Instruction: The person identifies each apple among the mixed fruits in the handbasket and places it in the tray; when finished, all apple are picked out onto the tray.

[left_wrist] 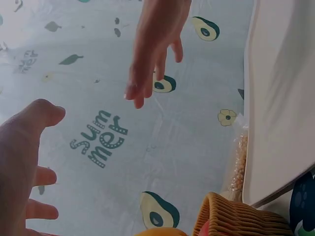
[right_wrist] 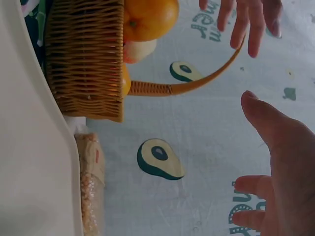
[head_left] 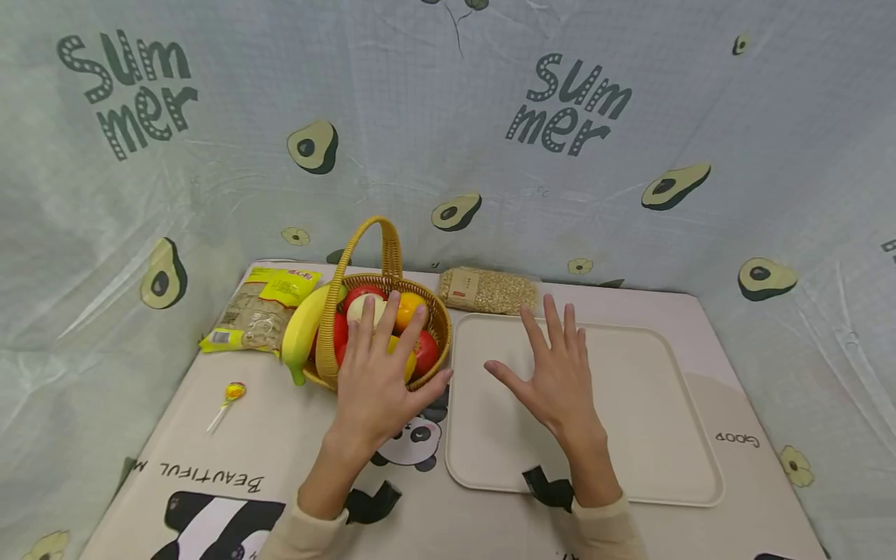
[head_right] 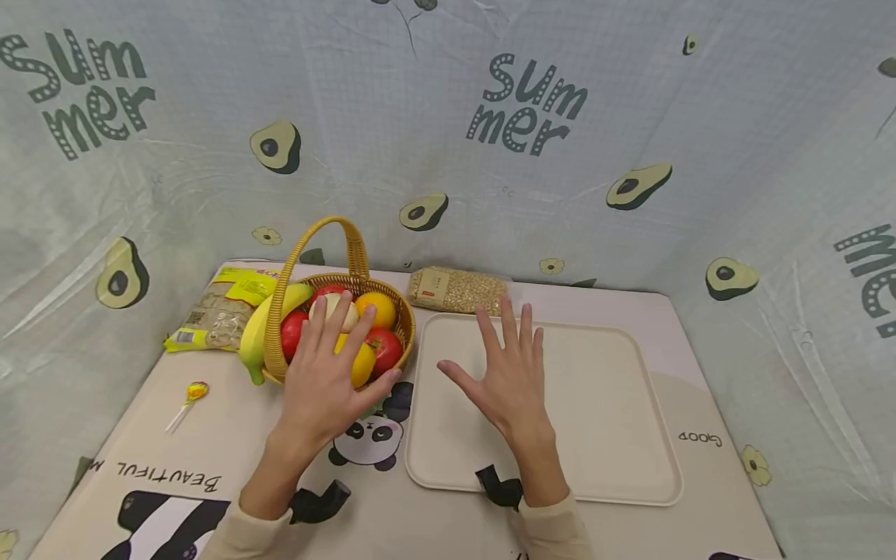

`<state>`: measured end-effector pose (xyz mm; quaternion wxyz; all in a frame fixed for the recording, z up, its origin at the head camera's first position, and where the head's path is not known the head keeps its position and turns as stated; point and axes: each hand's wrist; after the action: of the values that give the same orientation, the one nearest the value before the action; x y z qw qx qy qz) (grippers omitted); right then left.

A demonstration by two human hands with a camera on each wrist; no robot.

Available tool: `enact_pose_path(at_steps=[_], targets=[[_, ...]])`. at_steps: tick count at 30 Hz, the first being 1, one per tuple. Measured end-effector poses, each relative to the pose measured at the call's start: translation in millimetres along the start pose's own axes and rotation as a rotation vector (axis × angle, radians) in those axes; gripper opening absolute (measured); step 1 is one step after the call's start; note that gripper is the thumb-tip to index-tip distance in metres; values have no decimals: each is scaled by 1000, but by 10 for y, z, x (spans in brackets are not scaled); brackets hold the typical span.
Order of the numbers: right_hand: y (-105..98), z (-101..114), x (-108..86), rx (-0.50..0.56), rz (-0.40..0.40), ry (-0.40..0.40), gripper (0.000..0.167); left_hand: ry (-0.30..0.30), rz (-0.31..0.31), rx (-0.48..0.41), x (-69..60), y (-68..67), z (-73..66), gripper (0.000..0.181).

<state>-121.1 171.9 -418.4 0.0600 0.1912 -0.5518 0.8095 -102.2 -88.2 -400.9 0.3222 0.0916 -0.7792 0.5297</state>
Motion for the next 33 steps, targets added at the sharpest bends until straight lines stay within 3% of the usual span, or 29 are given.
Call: enact_pose_path(at_steps=[16,21,26,33], targets=[[97,174,127,114,-21,-55,95,12,-199,-113,-39,-292,-85,70],[142,227,151,154,-41,-79,93,21,-311,-164,-61,-372,-97,61],[181,276,172,175,-46,-88,92,27,-423,-181,-77,-412,-67,54],[222,320,179,174,-10,-93,92,38,-474,-182,-132,-475,35,51]])
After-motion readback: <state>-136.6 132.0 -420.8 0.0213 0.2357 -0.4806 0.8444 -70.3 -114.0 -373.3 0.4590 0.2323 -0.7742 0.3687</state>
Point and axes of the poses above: each hand's wrist, its own x-axis towards the middle knuckle, its own y-axis out of the palm, z = x × y, and after that the axes turned 3 degrees about -z, right-handed
